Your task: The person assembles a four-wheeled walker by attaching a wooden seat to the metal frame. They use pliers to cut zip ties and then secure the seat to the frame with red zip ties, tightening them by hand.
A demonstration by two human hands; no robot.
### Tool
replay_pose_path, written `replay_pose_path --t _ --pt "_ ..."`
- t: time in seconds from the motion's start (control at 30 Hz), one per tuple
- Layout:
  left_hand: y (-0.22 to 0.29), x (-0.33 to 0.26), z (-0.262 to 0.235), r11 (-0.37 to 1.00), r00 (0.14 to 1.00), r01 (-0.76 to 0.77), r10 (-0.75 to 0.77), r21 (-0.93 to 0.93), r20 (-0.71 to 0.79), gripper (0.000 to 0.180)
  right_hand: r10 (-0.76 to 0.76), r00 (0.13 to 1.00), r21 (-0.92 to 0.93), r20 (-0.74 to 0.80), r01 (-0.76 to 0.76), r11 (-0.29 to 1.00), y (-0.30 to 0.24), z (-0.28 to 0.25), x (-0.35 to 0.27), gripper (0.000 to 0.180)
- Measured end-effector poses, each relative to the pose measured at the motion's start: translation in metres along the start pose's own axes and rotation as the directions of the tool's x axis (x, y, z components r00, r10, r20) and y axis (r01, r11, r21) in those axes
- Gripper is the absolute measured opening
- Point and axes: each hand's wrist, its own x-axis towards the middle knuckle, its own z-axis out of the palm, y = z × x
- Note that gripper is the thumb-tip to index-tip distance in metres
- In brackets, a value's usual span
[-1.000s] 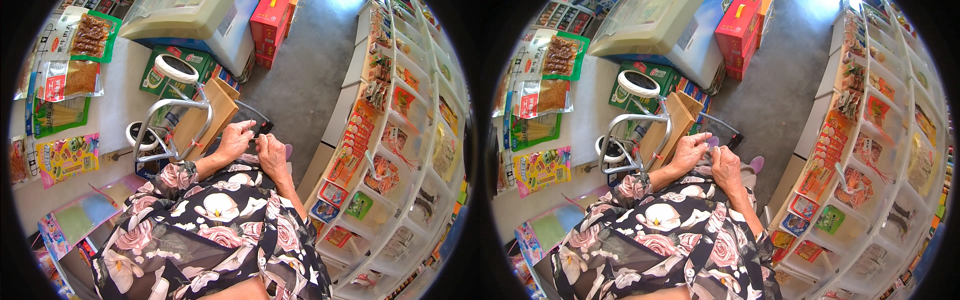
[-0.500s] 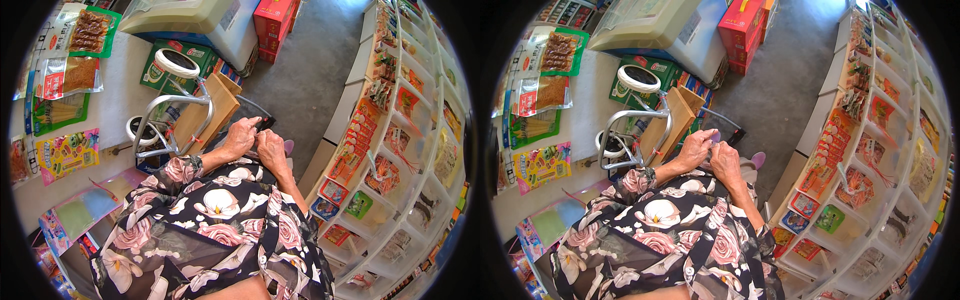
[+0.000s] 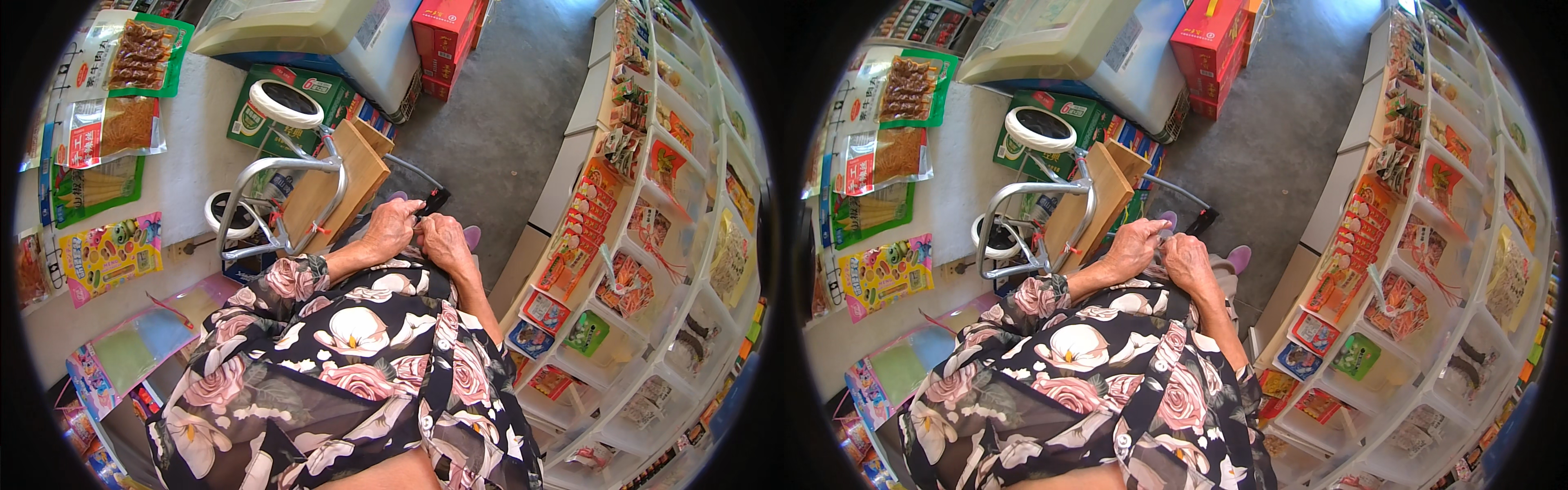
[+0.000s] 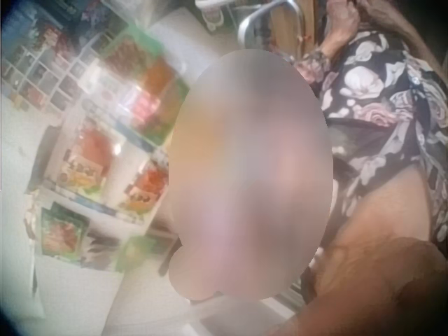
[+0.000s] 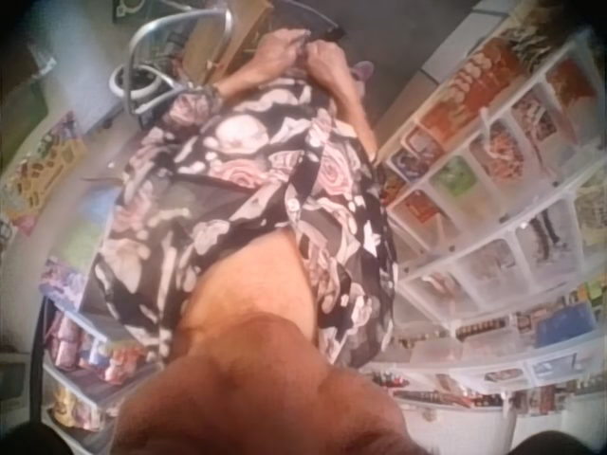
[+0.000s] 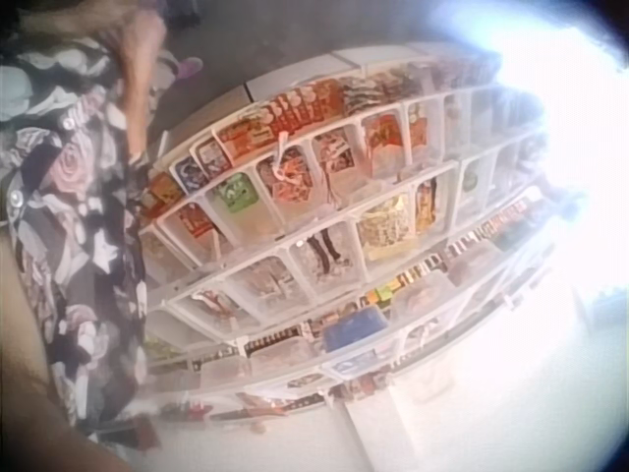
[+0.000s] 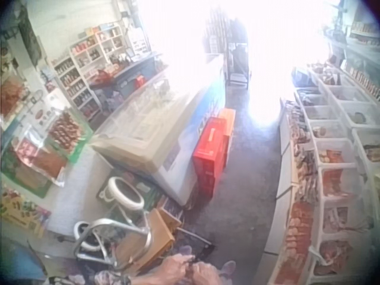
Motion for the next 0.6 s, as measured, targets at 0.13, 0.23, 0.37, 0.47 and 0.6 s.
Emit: replay_pose_path --t 0.13,0.23,0.37,0.47,0.6 --pt "-0.002 -0.001 0.001 0.999 0.999 -0.033 0.032 0.015 0.023 0.03 -0.093 0.995 -0.176 0.018 0.095 0.98 0.003 0.001 0.0 0.015" --pt "-0.002 -0.001 0.001 0.999 0.999 -0.028 0.027 0.039 0.032 0.031 -0.215 0.976 -0.295 0.02 0.211 0.932 0.002 -0.002 0.002 0.017" --pt "-0.001 0.004 0.002 0.982 0.999 0.047 -0.047 -0.185 0.006 0.03 0.217 0.976 0.213 0.028 -0.218 0.953 -0.007 -0.011 0.0 0.023" --pt "-0.006 0.01 0.003 0.75 0.935 0.341 -0.334 -0.567 0.121 0.03 0.357 0.93 0.581 0.092 -0.341 0.739 -0.012 -0.009 -0.006 0.028" --pt "-0.017 0.011 0.008 0.626 0.913 0.388 -0.36 -0.677 0.19 0.026 0.204 0.975 0.398 -0.09 -0.152 0.905 -0.01 0.003 -0.003 0.024"
